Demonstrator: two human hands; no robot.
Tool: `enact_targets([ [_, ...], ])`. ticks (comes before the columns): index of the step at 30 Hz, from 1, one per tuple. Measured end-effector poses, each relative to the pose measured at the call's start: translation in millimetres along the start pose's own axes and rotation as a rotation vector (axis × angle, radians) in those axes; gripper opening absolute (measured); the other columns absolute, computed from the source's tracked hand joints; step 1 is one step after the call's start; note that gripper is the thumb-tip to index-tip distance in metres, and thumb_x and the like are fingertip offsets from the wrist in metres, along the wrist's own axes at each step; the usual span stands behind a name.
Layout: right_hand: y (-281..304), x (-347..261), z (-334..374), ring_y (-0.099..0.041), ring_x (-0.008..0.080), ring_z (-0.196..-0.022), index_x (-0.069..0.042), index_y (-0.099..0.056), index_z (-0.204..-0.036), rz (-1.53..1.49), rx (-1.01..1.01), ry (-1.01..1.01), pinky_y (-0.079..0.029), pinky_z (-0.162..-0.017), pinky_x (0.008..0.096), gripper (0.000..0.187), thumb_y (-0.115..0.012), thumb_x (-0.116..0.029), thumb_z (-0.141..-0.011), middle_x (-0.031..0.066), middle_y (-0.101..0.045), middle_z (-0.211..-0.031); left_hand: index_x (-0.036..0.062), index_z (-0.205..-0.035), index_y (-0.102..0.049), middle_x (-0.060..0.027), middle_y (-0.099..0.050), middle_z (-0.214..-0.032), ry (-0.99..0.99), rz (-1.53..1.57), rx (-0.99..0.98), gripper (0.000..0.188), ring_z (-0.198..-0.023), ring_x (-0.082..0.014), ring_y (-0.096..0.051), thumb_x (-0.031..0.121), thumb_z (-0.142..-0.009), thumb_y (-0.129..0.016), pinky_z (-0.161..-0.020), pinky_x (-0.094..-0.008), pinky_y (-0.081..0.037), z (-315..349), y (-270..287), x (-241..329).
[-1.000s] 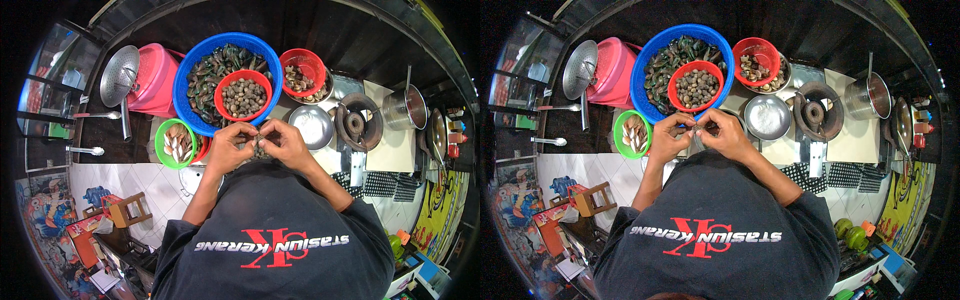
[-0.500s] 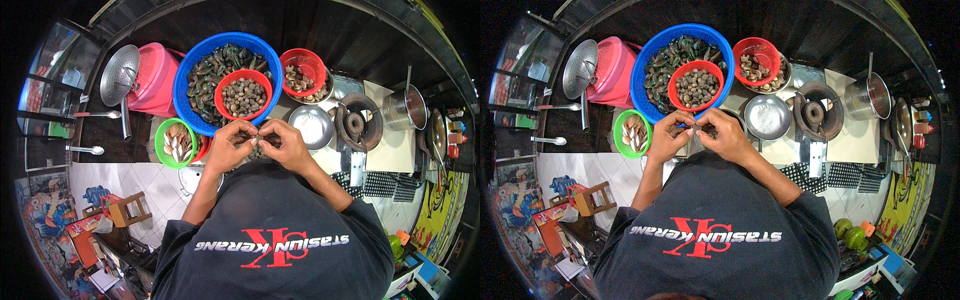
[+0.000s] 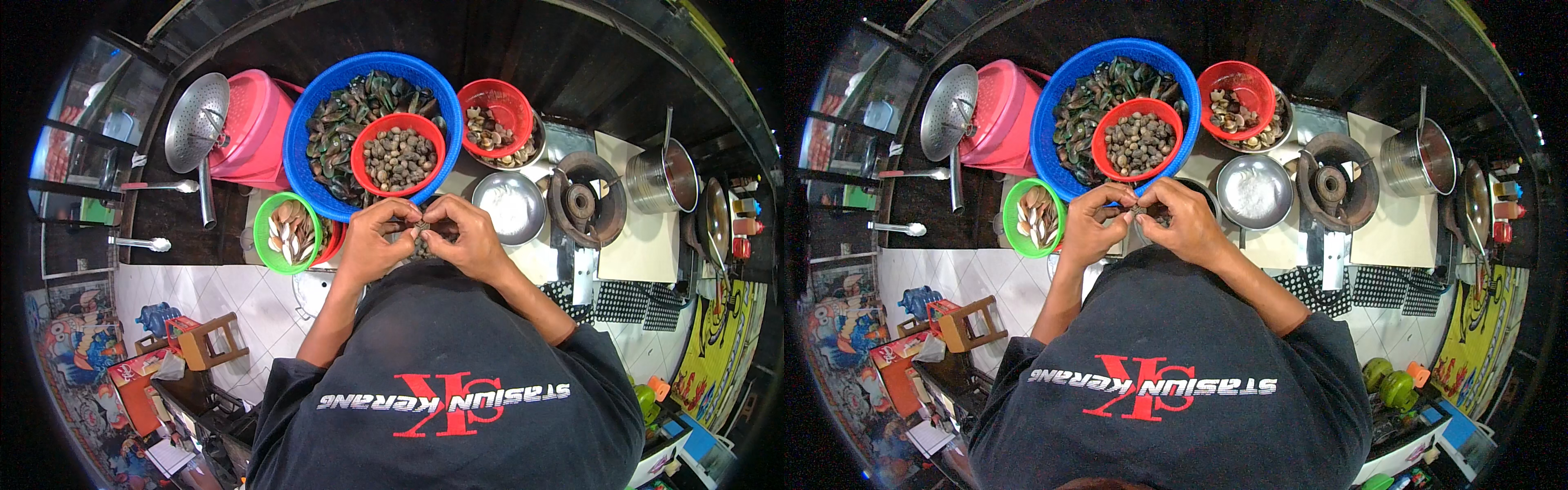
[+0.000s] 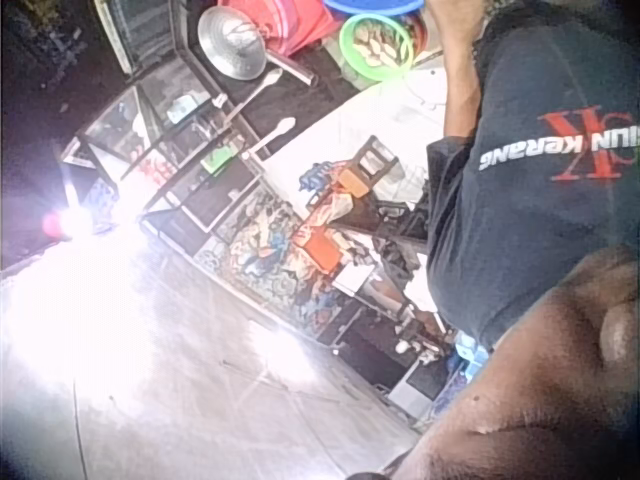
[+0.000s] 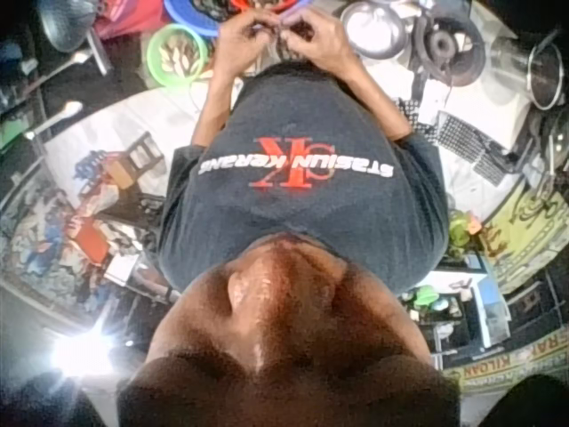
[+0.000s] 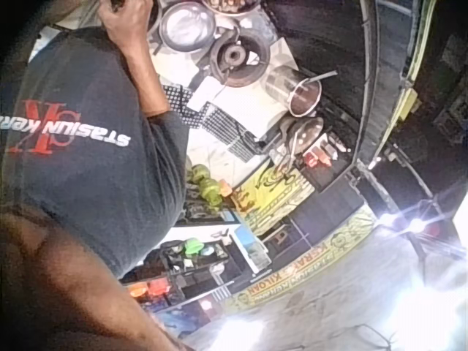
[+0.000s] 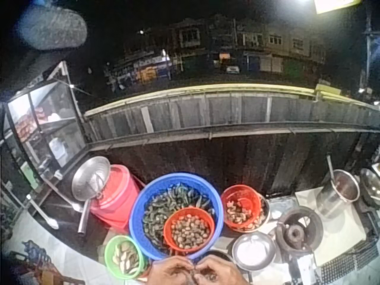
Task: The person stands at a food stall counter and repeatedly picks up small clams from a red bowl, uses a small tool to pry them open, and places the opened clams into a metal bowl. The person continues this process throughout the clip.
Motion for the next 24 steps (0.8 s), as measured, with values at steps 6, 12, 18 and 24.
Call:
enact_targets([
  [6,-4,0,1,-0.06,0.0187,-0.072,0.001,-0.058,-0.091,-0.025,-0.005,0.013,-0.049,-0.065,0.0306,0.019,-0.068,-0.005,-0.076,0.0099,-0.058,-0.083,-0.003,-0.087,-0.063,-0.009,-0.066,-0.091,-0.116,-0.052,0.092,0.017,-0.085,-0.0135,-0.064,-0.009,-0.073,-0.054,-0.072,-0.0259,-0.051,0,3,-7],
  [12,-2,0,2,-0.06,0.0184,-0.073,0.001,-0.058,-0.091,-0.048,0.017,-0.004,-0.049,-0.065,0.0302,0.02,-0.07,-0.006,-0.076,0.0099,-0.057,-0.084,-0.0031,-0.092,-0.061,-0.0106,-0.062,-0.1,-0.046,0.072,0.021,0.019,-0.093,-0.0162,-0.061,-0.007,-0.074,-0.056,-0.08,-0.0279,-0.051,1,1,7],
  [18,-2,-2,2,-0.06,0.0206,-0.074,0.001,-0.057,-0.091,0.0,0.014,0.045,-0.049,-0.066,0.0314,0.019,-0.069,-0.005,-0.077,0.011,-0.057,-0.085,-0.0023,-0.098,-0.059,-0.012,-0.057,-0.105,-0.016,0.1,-0.053,0.024,-0.102,-0.0182,-0.057,-0.008,-0.075,-0.057,-0.086,-0.0298,-0.048,2,4,5],
  [24,-1,-2,1,-0.06,0.0244,-0.075,0.0,-0.056,-0.09,0.081,0.018,0.117,-0.049,-0.067,0.0335,0.02,-0.069,-0.005,-0.076,0.0123,-0.057,-0.086,-0.0017,-0.097,-0.059,-0.0115,-0.057,-0.105,0.01,0.106,-0.062,0.022,-0.101,-0.0175,-0.057,-0.007,-0.075,-0.058,-0.086,-0.0297,-0.049,0,4,4],
])
Point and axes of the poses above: each hand's wrist, its own z-axis away from the middle knuckle, its own y-axis out of the back of the hand, x = y × z, the point moved 2 cm from there along -z, towards the middle knuckle
